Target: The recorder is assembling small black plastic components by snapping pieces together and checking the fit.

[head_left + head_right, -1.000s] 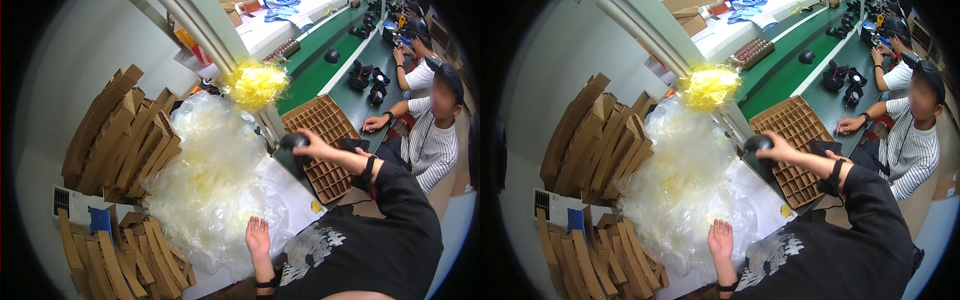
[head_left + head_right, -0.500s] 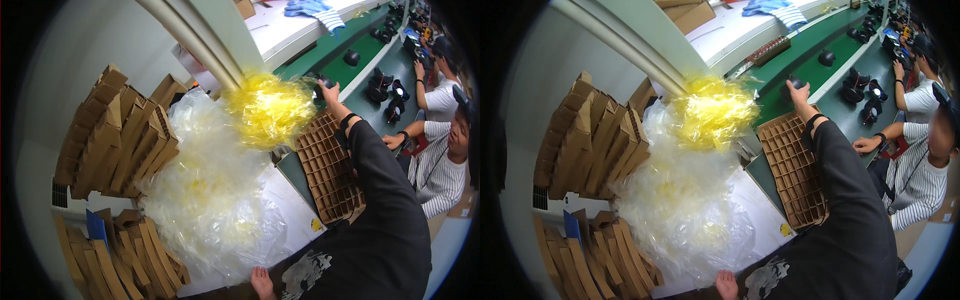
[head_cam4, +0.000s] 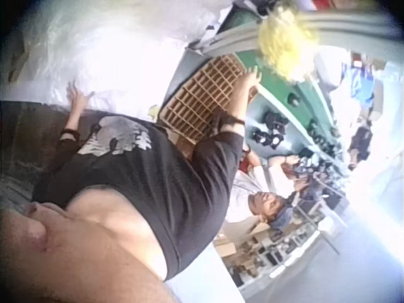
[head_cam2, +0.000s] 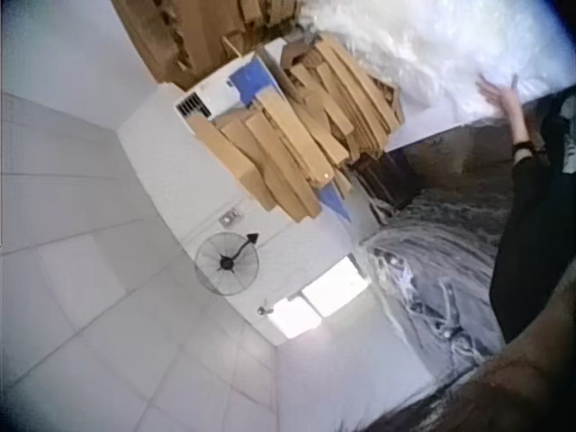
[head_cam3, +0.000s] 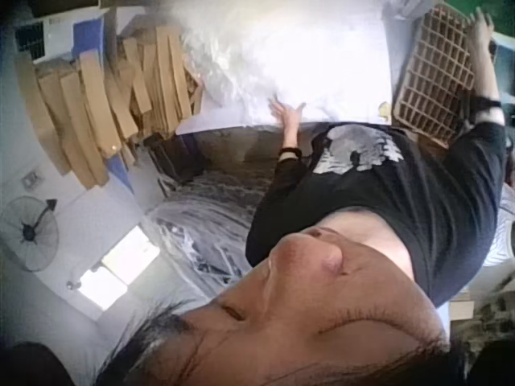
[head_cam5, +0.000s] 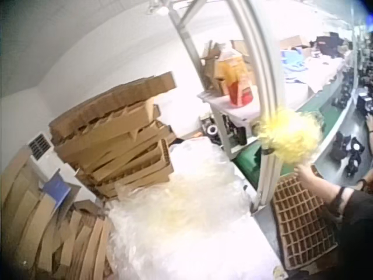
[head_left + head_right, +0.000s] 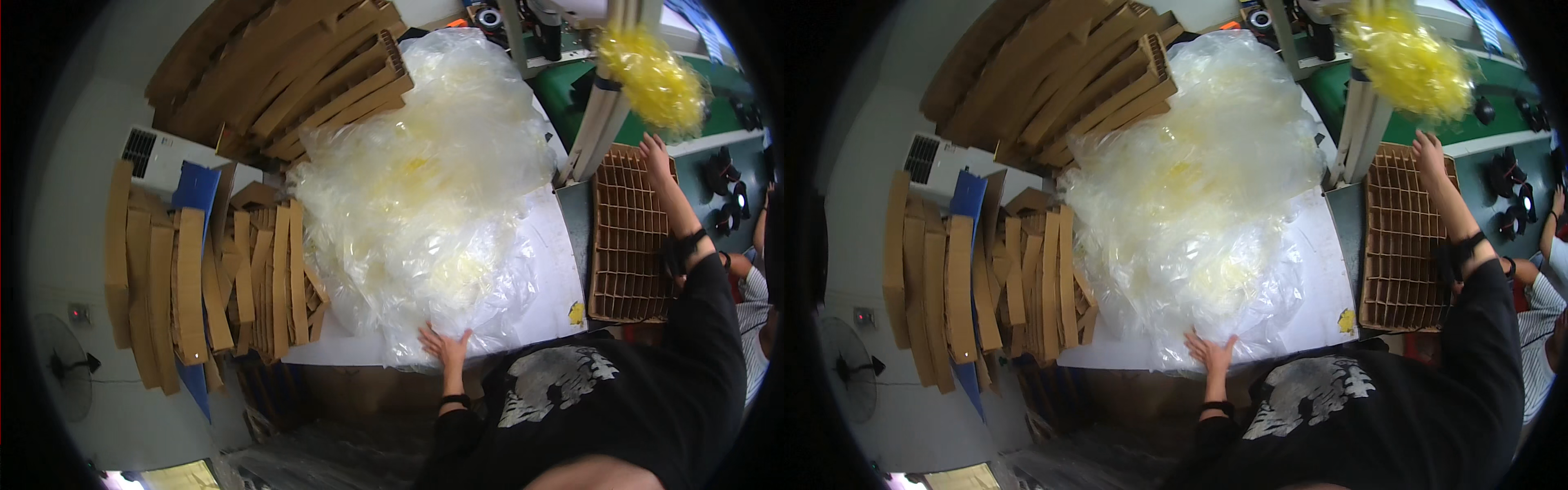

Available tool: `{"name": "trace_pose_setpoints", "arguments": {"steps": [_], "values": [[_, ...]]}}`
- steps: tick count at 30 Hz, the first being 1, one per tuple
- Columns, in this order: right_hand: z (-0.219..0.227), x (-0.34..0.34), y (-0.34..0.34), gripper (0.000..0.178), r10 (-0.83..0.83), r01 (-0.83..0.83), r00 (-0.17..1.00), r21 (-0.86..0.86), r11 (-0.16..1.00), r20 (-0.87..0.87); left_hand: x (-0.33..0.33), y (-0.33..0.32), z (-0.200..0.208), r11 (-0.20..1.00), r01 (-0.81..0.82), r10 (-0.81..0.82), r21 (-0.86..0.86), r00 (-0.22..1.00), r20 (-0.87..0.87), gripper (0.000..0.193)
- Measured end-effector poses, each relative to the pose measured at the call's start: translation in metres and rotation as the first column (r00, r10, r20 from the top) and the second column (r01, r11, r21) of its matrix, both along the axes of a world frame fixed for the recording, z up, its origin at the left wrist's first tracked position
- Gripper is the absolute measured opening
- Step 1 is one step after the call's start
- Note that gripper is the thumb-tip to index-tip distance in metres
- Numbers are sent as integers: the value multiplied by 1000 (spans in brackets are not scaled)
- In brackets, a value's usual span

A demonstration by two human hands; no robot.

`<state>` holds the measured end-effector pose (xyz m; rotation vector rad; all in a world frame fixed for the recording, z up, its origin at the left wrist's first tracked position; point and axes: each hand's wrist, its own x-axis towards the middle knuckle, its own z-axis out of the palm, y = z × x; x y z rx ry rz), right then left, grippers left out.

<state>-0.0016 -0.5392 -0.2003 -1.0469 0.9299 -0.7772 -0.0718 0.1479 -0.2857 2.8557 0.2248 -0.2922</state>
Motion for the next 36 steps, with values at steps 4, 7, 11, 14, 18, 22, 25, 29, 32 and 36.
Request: {"name": "trace_pose_setpoints", "arguments": {"steps": [4,7,11,14,18,22,25,29,32,36], "values": [[49,-60,99,50,391,-391,920,-123,912,-29,50,5,-16,995,95,-97,25,989,111,105],[92,-90,207,39,622,-649,742,-32,760,-249,91,2,-20,983,186,-181,-7,968,176,91],[66,-121,302,46,919,-960,228,86,268,-321,152,-14,-36,974,218,-198,-64,951,236,70],[65,-139,346,50,894,-973,-27,217,79,-447,213,-45,-27,939,250,-269,-235,962,-52,51],[71,-142,380,50,896,-966,-67,254,52,-439,290,-52,-37,892,382,-334,-240,917,215,46],[65,-145,376,45,890,-930,46,305,203,-453,335,-95,-25,826,480,-380,-295,862,335,55],[68,-156,377,39,835,-869,219,288,402,-505,370,-150,-12,767,553,-457,-327,827,328,56],[64,-167,392,37,787,-809,274,310,500,-553,418,-210,8,691,635,-548,-345,772,322,58],[64,-171,405,39,801,-805,213,364,469,-560,441,-226,17,643,687,-625,-337,726,288,59],[71,-159,427,45,838,-867,182,318,383,-514,426,-217,20,622,709,-701,-332,693,166,60]]}}
